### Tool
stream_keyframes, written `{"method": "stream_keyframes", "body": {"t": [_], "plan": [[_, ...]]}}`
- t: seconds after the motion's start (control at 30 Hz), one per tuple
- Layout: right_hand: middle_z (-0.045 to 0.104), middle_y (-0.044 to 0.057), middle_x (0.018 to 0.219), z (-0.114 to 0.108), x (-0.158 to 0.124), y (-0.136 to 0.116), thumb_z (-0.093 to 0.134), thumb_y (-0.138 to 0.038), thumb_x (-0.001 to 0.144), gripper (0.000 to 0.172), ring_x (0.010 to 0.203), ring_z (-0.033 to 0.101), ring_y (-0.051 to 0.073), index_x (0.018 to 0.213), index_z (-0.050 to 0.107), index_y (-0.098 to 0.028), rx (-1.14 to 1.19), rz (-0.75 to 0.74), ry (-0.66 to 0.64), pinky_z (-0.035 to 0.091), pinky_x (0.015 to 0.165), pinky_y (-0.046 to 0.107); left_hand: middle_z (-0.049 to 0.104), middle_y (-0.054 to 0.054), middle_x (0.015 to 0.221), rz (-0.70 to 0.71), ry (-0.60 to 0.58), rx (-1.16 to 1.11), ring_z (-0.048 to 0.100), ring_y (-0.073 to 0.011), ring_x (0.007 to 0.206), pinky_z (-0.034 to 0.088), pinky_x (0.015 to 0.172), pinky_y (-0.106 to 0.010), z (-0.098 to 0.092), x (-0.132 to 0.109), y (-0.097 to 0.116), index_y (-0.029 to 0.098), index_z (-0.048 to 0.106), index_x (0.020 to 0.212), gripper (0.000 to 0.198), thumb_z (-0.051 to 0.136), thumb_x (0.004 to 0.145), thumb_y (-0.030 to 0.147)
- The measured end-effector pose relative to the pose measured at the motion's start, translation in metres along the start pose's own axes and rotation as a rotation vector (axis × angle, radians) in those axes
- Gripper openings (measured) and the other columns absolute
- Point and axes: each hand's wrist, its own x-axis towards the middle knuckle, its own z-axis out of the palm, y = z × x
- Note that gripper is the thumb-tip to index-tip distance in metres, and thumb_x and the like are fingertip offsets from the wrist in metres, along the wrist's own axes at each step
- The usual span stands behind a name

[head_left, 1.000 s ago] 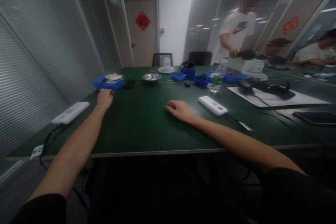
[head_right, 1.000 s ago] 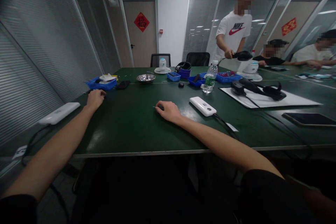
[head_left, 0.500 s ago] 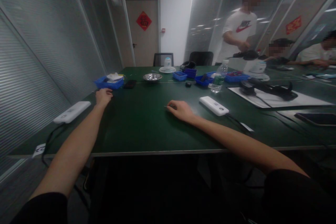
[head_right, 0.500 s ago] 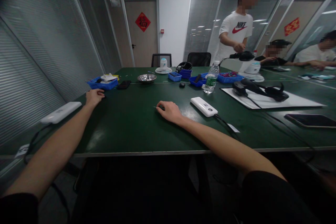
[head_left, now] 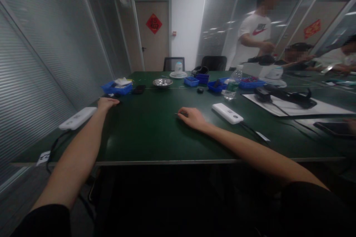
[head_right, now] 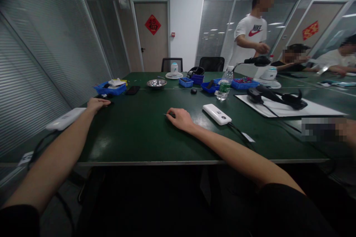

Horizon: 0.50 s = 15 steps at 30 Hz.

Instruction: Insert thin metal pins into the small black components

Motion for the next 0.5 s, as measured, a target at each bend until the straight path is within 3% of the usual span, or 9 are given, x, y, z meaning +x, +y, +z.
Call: {"method": "stream_keyframes", "body": {"t": [0.17, 0.5], "plan": [[0.076, 0.006, 0.107, -0.0021, -0.0012, -0.0031, 0.057, -0.042, 0.102, 0.027, 0.091, 0.069, 0.021, 0.114, 0.073, -0.024, 0.011, 0.007, 0.002, 0.047, 0.073, 0.029, 0.077, -0.004, 0.079, -0.013, -0.045, -0.028, 0.070, -0.0172, 0.069, 0.059, 0.078, -0.029, 0.0026, -0.0012, 0.0014, 0.017, 0.083, 0.096, 0.029, 0.088, 0.068, 0.020], [0.076, 0.006, 0.107, -0.0022, -0.0011, -0.0025, 0.058, -0.041, 0.101, 0.025, 0.091, 0.069, 0.021, 0.113, 0.073, -0.025, 0.013, 0.001, 0.002, 0.047, 0.073, 0.028, 0.080, -0.012, 0.100, 0.269, 0.008, 0.437, 0.073, -0.0295, 0.098, 0.053, 0.093, -0.034, -0.0049, -0.0048, 0.0040, 0.016, 0.084, 0.101, 0.023, 0.074, 0.085, 0.029]]}}
